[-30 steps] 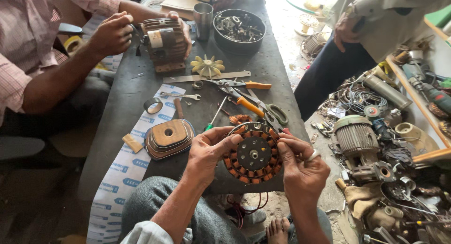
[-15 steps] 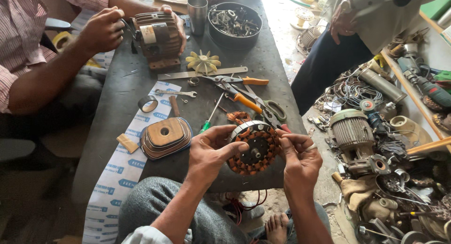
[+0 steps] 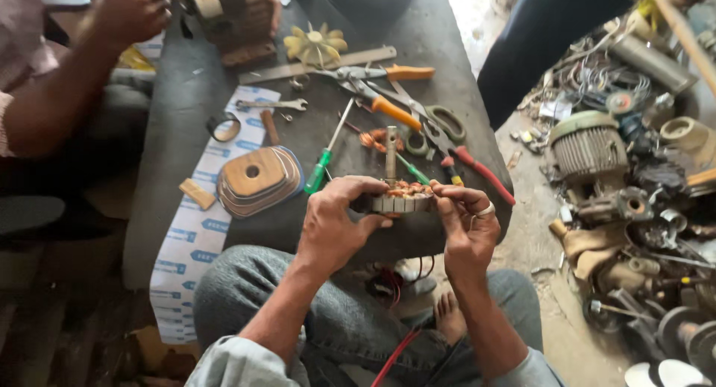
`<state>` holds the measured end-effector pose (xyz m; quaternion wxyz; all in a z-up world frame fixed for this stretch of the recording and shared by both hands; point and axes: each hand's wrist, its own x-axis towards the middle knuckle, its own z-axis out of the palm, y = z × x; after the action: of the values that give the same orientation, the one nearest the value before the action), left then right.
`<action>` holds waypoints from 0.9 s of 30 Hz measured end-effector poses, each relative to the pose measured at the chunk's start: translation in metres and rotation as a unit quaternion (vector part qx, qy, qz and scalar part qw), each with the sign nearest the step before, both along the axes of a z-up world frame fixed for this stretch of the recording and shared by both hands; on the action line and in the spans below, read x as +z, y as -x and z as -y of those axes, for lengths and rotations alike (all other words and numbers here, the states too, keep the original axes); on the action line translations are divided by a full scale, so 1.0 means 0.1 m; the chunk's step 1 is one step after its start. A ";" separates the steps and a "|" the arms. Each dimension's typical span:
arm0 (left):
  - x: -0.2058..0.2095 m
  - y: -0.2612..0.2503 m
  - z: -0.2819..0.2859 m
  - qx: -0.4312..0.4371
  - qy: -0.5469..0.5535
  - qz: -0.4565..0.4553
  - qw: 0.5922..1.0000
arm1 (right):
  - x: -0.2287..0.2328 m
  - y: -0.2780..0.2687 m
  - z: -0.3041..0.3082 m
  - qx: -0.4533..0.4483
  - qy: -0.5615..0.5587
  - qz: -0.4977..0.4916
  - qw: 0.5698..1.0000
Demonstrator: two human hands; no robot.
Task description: The person uses pliers and a screwdriver to remove copper windings from a motor stator. They repeatedly cut and pull the wires, then place the stator on the table.
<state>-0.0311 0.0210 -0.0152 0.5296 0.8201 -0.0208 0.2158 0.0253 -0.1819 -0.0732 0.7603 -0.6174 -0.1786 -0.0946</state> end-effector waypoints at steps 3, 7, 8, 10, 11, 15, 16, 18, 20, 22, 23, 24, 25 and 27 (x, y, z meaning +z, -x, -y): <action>-0.03 0.15 0.10 -0.012 -0.071 0.050 0.996 | 0.02 0.18 0.08 0.012 0.013 -0.068 0.998; -0.16 0.38 0.25 -0.007 -0.126 0.019 0.992 | -0.02 0.32 0.19 0.061 -0.011 -0.139 0.988; -0.19 0.42 0.28 -0.007 -0.139 0.006 0.990 | -0.04 0.34 0.22 0.078 -0.030 -0.139 0.987; -0.25 0.43 0.29 0.005 -0.177 0.025 0.984 | -0.05 0.35 0.24 0.107 -0.046 -0.140 0.983; -0.28 0.44 0.30 0.011 -0.194 0.035 0.980 | -0.07 0.36 0.27 0.116 -0.040 -0.142 0.982; -0.36 0.46 0.30 0.103 -0.213 -0.047 0.970 | -0.11 0.43 0.33 0.143 -0.051 -0.139 0.979; -0.38 0.47 0.29 0.095 -0.187 -0.078 0.975 | -0.12 0.45 0.34 0.143 -0.051 -0.148 0.977; -0.41 0.47 0.28 0.089 -0.161 -0.118 0.976 | -0.13 0.47 0.35 0.142 -0.049 -0.162 0.975; -0.44 0.47 0.30 0.094 -0.159 -0.139 0.973 | -0.12 0.48 0.38 0.145 -0.055 -0.181 0.971; -0.46 0.44 0.28 0.077 -0.185 -0.134 0.970 | -0.10 0.46 0.37 0.155 -0.070 -0.192 0.967; -0.48 0.44 0.27 0.066 -0.197 -0.134 0.969 | -0.09 0.46 0.37 0.158 -0.080 -0.197 0.964; -0.49 0.45 0.27 0.063 -0.175 -0.129 0.974 | -0.07 0.48 0.38 0.162 -0.090 -0.202 0.962; -0.51 0.45 0.26 0.058 -0.152 -0.123 0.979 | -0.06 0.49 0.39 0.164 -0.095 -0.200 0.961; -0.52 0.40 0.24 0.055 -0.126 -0.107 0.985 | -0.03 0.46 0.38 0.169 -0.106 -0.190 0.961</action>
<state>-0.0713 -0.0031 -0.0676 0.4081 0.8987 0.0538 0.1515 -0.0210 -0.2201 -0.0765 0.8460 -0.5009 -0.1220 0.1360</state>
